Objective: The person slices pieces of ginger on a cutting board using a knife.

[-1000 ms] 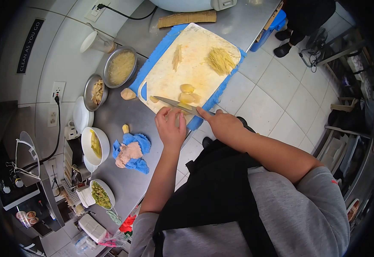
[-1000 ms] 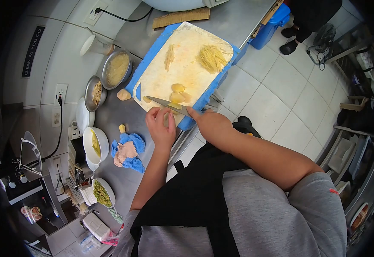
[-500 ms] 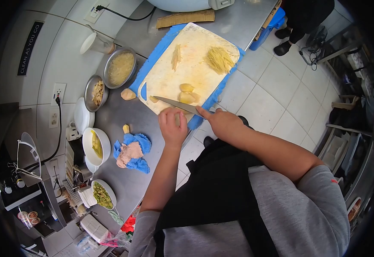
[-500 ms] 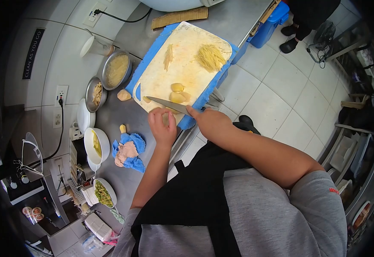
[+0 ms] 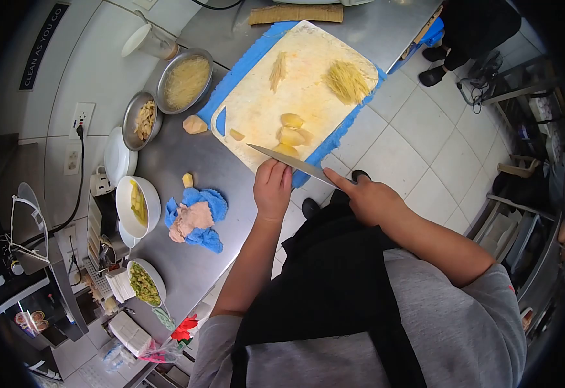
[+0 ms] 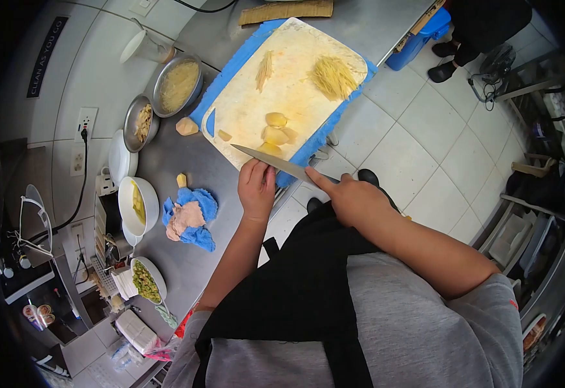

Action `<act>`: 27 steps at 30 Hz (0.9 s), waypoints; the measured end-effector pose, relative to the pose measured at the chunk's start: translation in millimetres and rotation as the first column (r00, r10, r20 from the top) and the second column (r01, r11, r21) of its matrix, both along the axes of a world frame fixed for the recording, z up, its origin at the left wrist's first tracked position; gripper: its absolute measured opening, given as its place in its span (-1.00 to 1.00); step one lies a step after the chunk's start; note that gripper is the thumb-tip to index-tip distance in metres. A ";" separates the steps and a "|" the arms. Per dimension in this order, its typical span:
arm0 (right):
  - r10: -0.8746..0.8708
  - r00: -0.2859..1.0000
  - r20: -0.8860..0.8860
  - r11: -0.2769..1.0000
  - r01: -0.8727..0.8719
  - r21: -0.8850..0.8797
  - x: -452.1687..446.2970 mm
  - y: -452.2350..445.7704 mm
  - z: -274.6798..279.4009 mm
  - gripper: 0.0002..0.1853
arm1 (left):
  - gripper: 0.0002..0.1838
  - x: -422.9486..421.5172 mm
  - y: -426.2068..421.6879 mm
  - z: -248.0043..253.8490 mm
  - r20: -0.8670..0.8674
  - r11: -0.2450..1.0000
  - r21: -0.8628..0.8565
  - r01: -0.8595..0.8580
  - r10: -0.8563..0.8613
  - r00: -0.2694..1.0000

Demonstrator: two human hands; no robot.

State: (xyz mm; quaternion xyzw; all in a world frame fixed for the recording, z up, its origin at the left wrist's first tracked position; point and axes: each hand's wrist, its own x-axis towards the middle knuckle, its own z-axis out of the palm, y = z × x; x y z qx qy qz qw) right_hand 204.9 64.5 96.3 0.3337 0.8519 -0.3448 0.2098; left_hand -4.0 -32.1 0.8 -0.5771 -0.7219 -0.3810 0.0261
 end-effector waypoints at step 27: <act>0.038 0.999 -0.040 0.993 -0.033 0.117 2.0 -0.8 -3.7 -0.20 | -0.77 -0.6 -0.2 0.0 0.002 1.000 0.002 -0.005 0.005 1.000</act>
